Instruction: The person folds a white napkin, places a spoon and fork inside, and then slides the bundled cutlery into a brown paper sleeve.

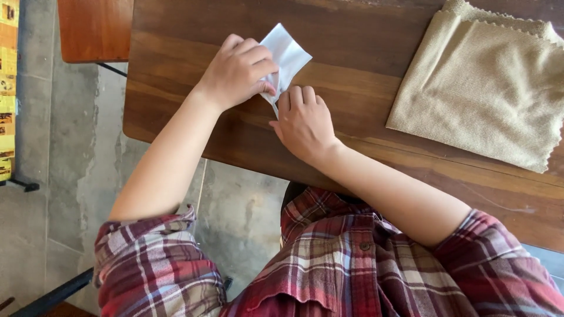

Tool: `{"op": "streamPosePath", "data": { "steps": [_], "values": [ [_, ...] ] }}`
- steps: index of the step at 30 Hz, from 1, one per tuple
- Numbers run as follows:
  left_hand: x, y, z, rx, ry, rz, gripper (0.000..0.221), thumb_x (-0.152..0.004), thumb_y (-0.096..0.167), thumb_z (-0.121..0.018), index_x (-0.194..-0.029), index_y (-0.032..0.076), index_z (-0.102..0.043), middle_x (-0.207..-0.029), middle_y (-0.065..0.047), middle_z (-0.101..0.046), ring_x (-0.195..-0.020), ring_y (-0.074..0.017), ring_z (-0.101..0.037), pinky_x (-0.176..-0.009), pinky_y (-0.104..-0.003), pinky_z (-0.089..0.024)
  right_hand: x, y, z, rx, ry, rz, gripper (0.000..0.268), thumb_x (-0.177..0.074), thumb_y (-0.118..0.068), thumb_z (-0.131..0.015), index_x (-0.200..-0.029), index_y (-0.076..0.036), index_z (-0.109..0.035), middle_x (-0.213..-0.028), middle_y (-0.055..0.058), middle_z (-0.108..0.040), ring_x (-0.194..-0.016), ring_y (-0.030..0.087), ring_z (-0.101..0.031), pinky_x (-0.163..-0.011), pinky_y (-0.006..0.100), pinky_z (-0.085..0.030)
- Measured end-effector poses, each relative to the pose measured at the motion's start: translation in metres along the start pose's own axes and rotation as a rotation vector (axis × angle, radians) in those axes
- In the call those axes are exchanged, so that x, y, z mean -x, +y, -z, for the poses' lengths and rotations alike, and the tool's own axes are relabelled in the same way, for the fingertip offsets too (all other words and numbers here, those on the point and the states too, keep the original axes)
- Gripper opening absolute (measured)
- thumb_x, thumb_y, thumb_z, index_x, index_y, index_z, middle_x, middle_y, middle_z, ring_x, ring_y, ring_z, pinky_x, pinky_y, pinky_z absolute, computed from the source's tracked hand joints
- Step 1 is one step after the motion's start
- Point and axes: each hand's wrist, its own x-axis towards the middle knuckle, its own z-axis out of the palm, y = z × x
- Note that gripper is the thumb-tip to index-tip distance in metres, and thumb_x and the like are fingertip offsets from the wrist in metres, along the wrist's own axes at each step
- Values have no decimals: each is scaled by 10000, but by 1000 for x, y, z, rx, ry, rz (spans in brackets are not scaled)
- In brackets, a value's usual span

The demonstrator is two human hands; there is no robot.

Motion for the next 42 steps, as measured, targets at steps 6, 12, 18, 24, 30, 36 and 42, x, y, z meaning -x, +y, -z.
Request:
{"op": "streamPosePath", "data": {
  "steps": [6, 12, 18, 24, 30, 36, 42],
  "values": [
    [22, 15, 12, 112, 74, 105, 369, -1006, 515, -783, -1023, 152, -718, -1007, 18, -646, -895, -217, -598, -829, -368, -423, -2, 5, -5, -78, 113, 84, 215, -861, -210, -654, -982, -33, -633, -914, 110, -543, -777, 282, -495, -622, 360, -423],
    [26, 40, 15, 168, 86, 255, 425, -963, 490, -822, -1082, 96, -715, -1044, -17, -635, -837, -258, -570, -703, -386, -416, -12, 51, 0, -113, 48, 377, 154, -941, -96, -634, -1062, -22, -692, -993, 102, -632, -821, 268, -568, -680, 374, -521],
    [31, 79, 13, 198, 95, 516, 516, -954, 527, -793, -1103, 49, -670, -1040, -64, -580, -830, -308, -580, -712, -434, -497, -23, 90, 1, -284, -39, 577, 315, -965, -132, -657, -1274, -77, -677, -1052, 116, -594, -941, 338, -577, -812, 454, -534],
    [41, 107, 17, 300, 173, 648, 493, -969, 481, -765, -1095, 16, -660, -1015, -98, -546, -852, -320, -576, -759, -428, -527, -25, 79, -2, -606, -91, 539, 374, -838, 140, -574, -1149, 5, -732, -1028, 151, -608, -896, 364, -542, -828, 446, -511],
    [40, 119, 28, 307, 228, 629, 367, -969, 373, -809, -1064, 66, -633, -1036, -45, -604, -840, -278, -615, -709, -403, -511, -23, 72, 5, -697, -188, 481, 495, -739, 211, -477, -1158, 24, -664, -1021, 184, -550, -837, 414, -556, -733, 483, -509],
    [39, 112, 58, 739, 128, 713, 465, -985, 440, -686, -1263, 99, -536, -1217, -34, -665, -1081, -270, -668, -945, -404, -477, -16, 69, 21, -645, -227, 399, 389, -761, 156, -464, -1066, 3, -649, -880, 177, -593, -765, 405, -546, -680, 478, -480],
    [40, 100, 55, 795, 26, 707, 466, -983, 81, -757, -1394, 99, -537, -1289, -155, -688, -1096, -322, -692, -940, -433, -547, -2, 69, 24, -600, -201, 371, 435, -797, 147, -495, -1153, -40, -661, -1035, 118, -608, -891, 358, -595, -575, 458, -504]
  ]
}}
